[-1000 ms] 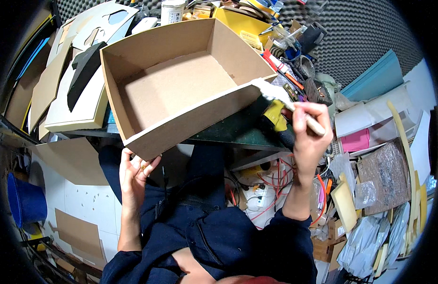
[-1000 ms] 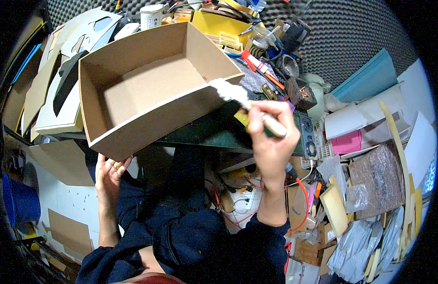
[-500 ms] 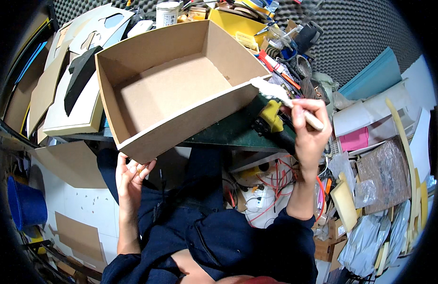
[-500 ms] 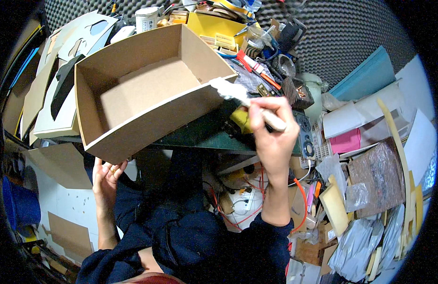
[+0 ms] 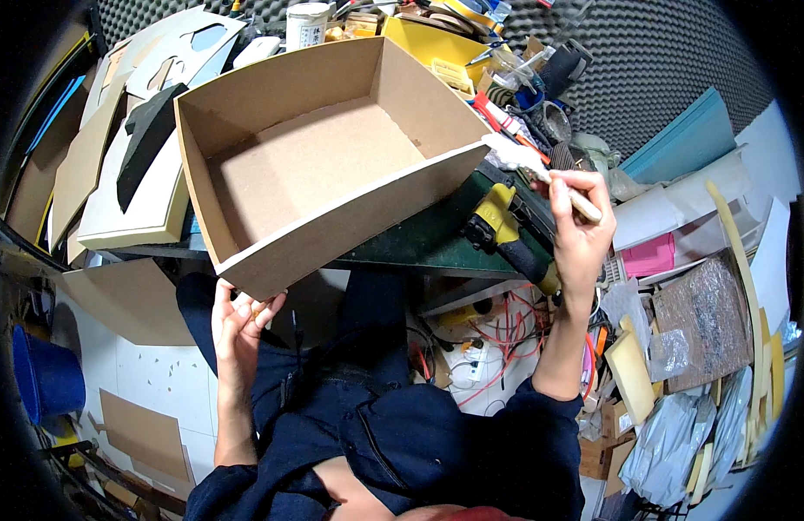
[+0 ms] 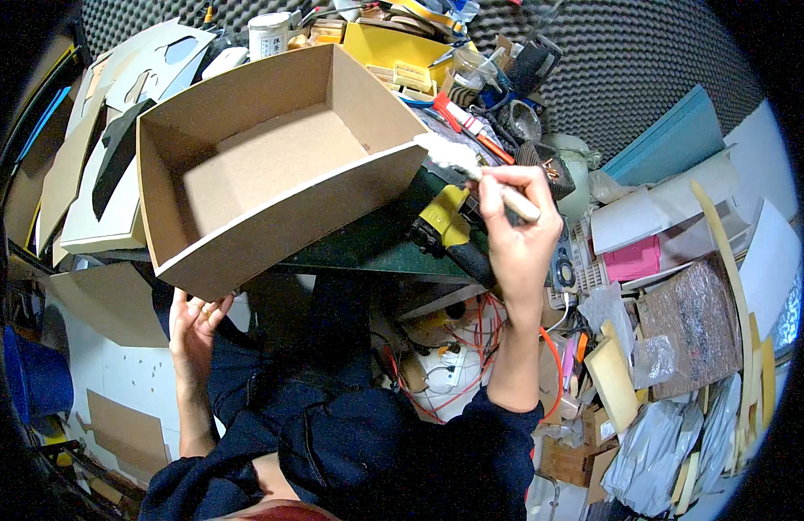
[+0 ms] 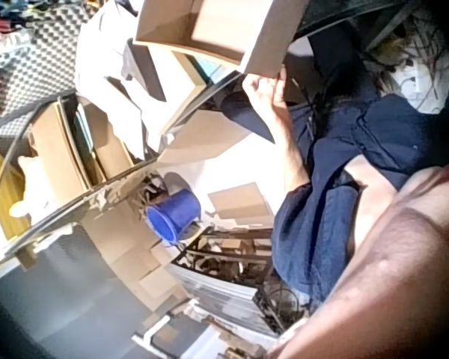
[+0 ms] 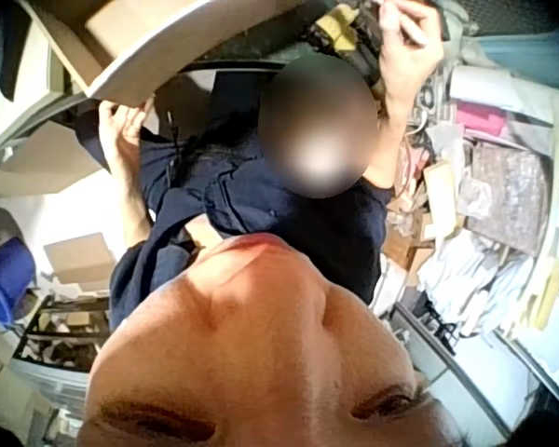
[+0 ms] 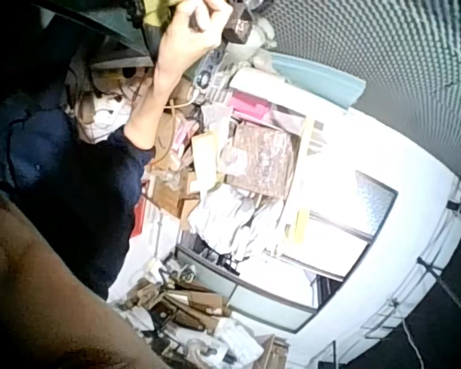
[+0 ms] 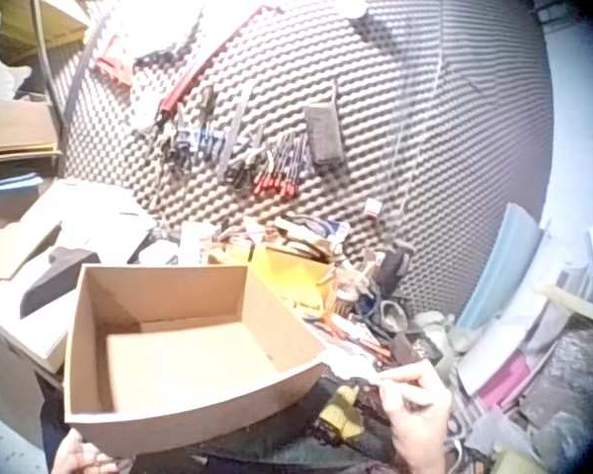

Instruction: The person assembles a rectangular cardboard box by attaching side panels to a base using a pneumatic nail gun. They then apply a white adhesive or sealant to the interior seams of the box using a brush.

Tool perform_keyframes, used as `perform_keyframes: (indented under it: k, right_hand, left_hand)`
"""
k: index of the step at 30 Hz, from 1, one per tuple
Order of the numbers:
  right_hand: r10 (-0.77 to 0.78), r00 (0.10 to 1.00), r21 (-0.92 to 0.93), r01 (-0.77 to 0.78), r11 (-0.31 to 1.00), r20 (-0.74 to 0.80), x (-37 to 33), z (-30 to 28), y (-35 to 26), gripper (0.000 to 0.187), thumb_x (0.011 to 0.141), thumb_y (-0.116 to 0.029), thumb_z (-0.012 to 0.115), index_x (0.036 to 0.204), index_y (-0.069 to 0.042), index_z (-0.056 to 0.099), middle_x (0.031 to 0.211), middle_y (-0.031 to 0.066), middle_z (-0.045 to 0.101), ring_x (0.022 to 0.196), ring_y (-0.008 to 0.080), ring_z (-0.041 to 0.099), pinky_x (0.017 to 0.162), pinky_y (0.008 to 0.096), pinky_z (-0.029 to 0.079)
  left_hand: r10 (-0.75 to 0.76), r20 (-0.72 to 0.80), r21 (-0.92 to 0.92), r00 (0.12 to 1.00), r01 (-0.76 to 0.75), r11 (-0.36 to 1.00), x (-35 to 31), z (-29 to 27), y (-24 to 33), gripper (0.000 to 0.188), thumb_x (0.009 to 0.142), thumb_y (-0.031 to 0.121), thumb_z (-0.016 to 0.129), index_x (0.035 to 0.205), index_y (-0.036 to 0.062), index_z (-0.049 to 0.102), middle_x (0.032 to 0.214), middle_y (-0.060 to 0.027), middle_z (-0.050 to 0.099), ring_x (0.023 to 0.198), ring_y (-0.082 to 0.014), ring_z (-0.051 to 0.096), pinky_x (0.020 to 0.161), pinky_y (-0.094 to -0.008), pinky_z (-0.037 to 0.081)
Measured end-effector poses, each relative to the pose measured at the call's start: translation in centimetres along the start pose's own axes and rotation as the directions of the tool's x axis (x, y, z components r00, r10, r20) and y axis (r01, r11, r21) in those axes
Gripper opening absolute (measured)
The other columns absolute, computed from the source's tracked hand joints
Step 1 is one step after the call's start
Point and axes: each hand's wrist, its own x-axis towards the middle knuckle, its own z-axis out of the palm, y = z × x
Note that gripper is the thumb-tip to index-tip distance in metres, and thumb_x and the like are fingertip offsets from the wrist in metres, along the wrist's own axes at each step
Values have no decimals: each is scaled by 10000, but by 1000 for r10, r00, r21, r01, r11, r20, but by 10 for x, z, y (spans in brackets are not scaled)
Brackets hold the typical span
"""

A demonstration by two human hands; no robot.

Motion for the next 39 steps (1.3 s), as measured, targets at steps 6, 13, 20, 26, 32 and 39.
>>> perform_keyframes:
  k: [6, 13, 20, 26, 32, 39]
  right_hand:
    - [-75, 995, -131, 83, 988, 61, -2, -2, -9, 100, 877, -67, 600, 932, 16, 594, 858, 48, 624, 805, 101, 619, 712, 208, 467]
    - [-54, 998, -101, 55, 993, 12, -15, 16, -23, 113, 849, -75, 623, 920, 10, 603, 836, 49, 629, 764, 96, 597, 698, 230, 470]
    - [-249, 947, 54, 243, 969, 202, -46, 51, -64, 177, 781, -41, 677, 933, 10, 601, 897, 139, 663, 771, 187, 652, 683, 272, 509]
    - [-319, 889, 169, 277, 946, 329, -56, 74, -92, 228, 745, -5, 701, 944, 30, 596, 871, 171, 660, 765, 236, 674, 662, 292, 540]
    - [-422, 833, 396, 274, 876, 358, -62, 90, -104, 228, 747, -7, 705, 951, 24, 609, 859, 167, 667, 761, 248, 677, 654, 300, 546]
    - [-237, 970, 270, 242, 932, -51, -69, 53, -62, 184, 895, -165, 559, 938, 13, 542, 930, 126, 575, 840, 222, 632, 750, 317, 518]
  left_hand:
    - [-10, 1, -12, 1000, 10, 1000, 0, -1, 1, 476, 851, 176, 496, 1246, -13, 310, 1176, -257, 538, 1088, -287, 579, 962, -368, 467]
    - [-13, 40, -35, 999, 14, 999, 1, -4, 1, 297, 861, 152, 485, 1107, 28, 373, 1164, -237, 547, 1098, -279, 571, 973, -394, 456]
    - [-26, 67, -42, 997, 28, 999, 0, -7, 1, 308, 865, 153, 485, 1123, 46, 357, 1167, -223, 542, 1104, -279, 567, 986, -406, 444]
    - [-47, 99, -45, 994, 51, 998, 2, -12, -1, 343, 854, 185, 504, 1124, 50, 341, 1151, -190, 526, 1122, -284, 552, 990, -416, 439]
    - [-77, 98, -61, 992, 83, 995, 0, -11, 3, 364, 838, 176, 532, 1120, 56, 336, 1151, -179, 519, 1118, -282, 547, 1000, -434, 424]
    - [-4, 158, -83, 987, 17, 996, 0, -13, -6, 410, 795, 48, 603, 1103, 81, 334, 1166, -173, 513, 1148, -272, 514, 988, -406, 396]
